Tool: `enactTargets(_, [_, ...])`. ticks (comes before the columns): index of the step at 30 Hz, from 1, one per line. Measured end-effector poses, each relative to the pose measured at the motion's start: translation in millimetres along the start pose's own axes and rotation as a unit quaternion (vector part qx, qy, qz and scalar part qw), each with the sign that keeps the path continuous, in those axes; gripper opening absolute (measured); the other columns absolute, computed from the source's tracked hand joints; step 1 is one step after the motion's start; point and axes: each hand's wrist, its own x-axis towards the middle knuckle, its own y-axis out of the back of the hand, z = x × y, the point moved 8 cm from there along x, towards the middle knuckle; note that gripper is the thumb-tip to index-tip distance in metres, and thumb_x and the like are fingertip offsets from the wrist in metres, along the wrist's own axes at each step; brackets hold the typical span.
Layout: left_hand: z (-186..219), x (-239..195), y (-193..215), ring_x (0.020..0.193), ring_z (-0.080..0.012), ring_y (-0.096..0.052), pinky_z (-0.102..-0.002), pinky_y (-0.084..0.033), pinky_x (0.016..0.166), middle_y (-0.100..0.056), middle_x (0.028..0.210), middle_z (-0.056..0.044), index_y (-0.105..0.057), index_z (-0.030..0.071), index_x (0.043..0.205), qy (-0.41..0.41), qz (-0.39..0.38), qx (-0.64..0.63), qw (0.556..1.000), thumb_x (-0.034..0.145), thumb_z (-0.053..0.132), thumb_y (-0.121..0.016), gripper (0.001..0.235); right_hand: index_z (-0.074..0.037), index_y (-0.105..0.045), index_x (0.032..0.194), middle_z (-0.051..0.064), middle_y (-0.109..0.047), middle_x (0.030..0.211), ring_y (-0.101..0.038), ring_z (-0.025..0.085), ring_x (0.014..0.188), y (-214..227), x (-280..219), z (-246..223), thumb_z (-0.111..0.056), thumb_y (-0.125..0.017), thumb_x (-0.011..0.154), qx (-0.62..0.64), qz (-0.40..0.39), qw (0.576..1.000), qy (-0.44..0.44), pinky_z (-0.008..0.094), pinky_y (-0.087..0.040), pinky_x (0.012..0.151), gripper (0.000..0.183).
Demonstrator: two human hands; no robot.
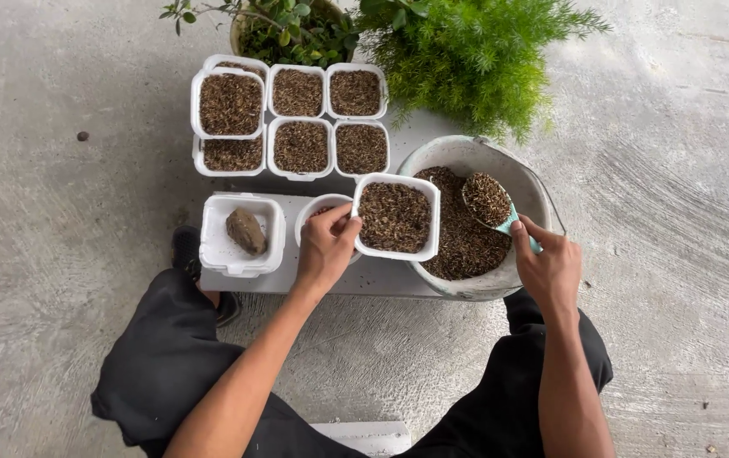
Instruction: The person scoops soil from a white bucket using a light blue plastic scoop and fills several small white square containers arranged on a tray. The person occasionally uses their hand to adjust the soil or move a rock within the containers.
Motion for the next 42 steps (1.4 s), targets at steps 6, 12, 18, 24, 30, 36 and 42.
enactTargets(6, [15.3, -5.8, -7.1, 0.067, -0.0188, -0.069, -0.033, -0.059, 0.057, -0.071, 0.074, -0.012, -0.071, -0.003, 0.123, -0.044, -0.021, 0.018, 0.999, 0.091, 0.019, -0.063, 0.039, -0.008, -0.079, 0.123, 0.025, -0.073, 0.083, -0.068, 0.034, 0.067, -0.8, -13.5, -49.7, -0.021, -0.063, 0.109, 0.046, 0.043, 0.990, 0.124, 0.043, -0.053, 0.074, 0.025])
enactTargets(12, [23.1, -8.2, -9.1, 0.070, -0.0187, -0.069, -0.032, -0.058, 0.059, -0.072, 0.075, -0.013, -0.070, -0.004, 0.123, -0.048, -0.025, 0.022, 0.998, 0.092, 0.021, -0.063, 0.041, -0.011, -0.082, 0.111, 0.008, -0.077, 0.085, -0.072, 0.028, 0.076, -14.3, -25.8, -79.4, -0.014, -0.082, 0.094, -0.008, 0.155, 0.918, 0.364, 0.038, -0.056, 0.067, 0.017])
enactTargets(18, [17.8, -8.8, -9.3, 0.078, -0.0199, -0.071, -0.034, -0.059, 0.066, -0.073, 0.076, -0.010, -0.070, -0.004, 0.123, -0.029, -0.031, 0.019, 0.999, 0.092, 0.023, -0.062, 0.042, -0.004, -0.080, 0.115, 0.017, -0.075, 0.085, -0.072, 0.032, 0.075, -4.5, -33.1, -91.6, -0.014, -0.075, 0.102, 0.036, 0.140, 0.925, 0.351, 0.040, -0.056, 0.067, 0.017])
enactTargets(24, [19.7, -12.2, -6.4, 0.078, -0.0208, -0.072, -0.034, -0.059, 0.067, -0.075, 0.077, -0.011, -0.070, -0.003, 0.124, -0.025, -0.041, 0.029, 0.998, 0.093, 0.023, -0.060, 0.042, -0.016, -0.084, 0.104, 0.012, -0.076, 0.091, -0.074, 0.031, 0.071, -15.4, -21.7, -81.3, -0.018, -0.078, 0.097, -0.028, 0.100, 0.930, 0.352, 0.038, -0.058, 0.060, 0.009])
enactTargets(30, [6.2, -5.7, -9.6, 0.079, -0.0197, -0.070, -0.037, -0.059, 0.071, -0.070, 0.072, -0.008, -0.071, -0.003, 0.121, -0.029, -0.043, 0.041, 0.998, 0.091, 0.023, -0.060, 0.041, -0.023, -0.084, 0.098, 0.004, -0.077, 0.087, -0.074, 0.027, 0.070, -29.3, -32.9, -104.0, -0.020, -0.082, 0.087, 0.035, 0.037, 0.929, 0.367, 0.035, -0.057, 0.058, 0.011])
enactTargets(36, [13.3, -6.3, -7.2, 0.080, -0.0211, -0.072, -0.038, -0.060, 0.072, -0.070, 0.071, -0.008, -0.072, -0.001, 0.119, -0.040, -0.046, 0.042, 0.997, 0.087, 0.022, -0.061, 0.041, -0.022, -0.084, 0.102, 0.006, -0.076, 0.087, -0.073, 0.028, 0.071, -12.8, -26.0, -95.9, -0.020, -0.082, 0.091, -0.034, 0.112, 0.921, 0.372, 0.037, -0.057, 0.060, 0.012])
enactTargets(42, [44.3, -18.4, 0.6, 0.069, -0.0191, -0.065, -0.033, -0.057, 0.066, -0.066, 0.066, -0.009, -0.070, -0.006, 0.121, -0.043, -0.057, 0.035, 0.997, 0.088, 0.017, -0.058, 0.042, -0.019, -0.084, 0.102, 0.011, -0.077, 0.085, -0.074, 0.025, 0.071, -29.3, -22.8, -100.2, -0.019, -0.075, 0.096, 0.011, 0.015, 0.942, 0.334, 0.032, -0.060, 0.064, 0.011])
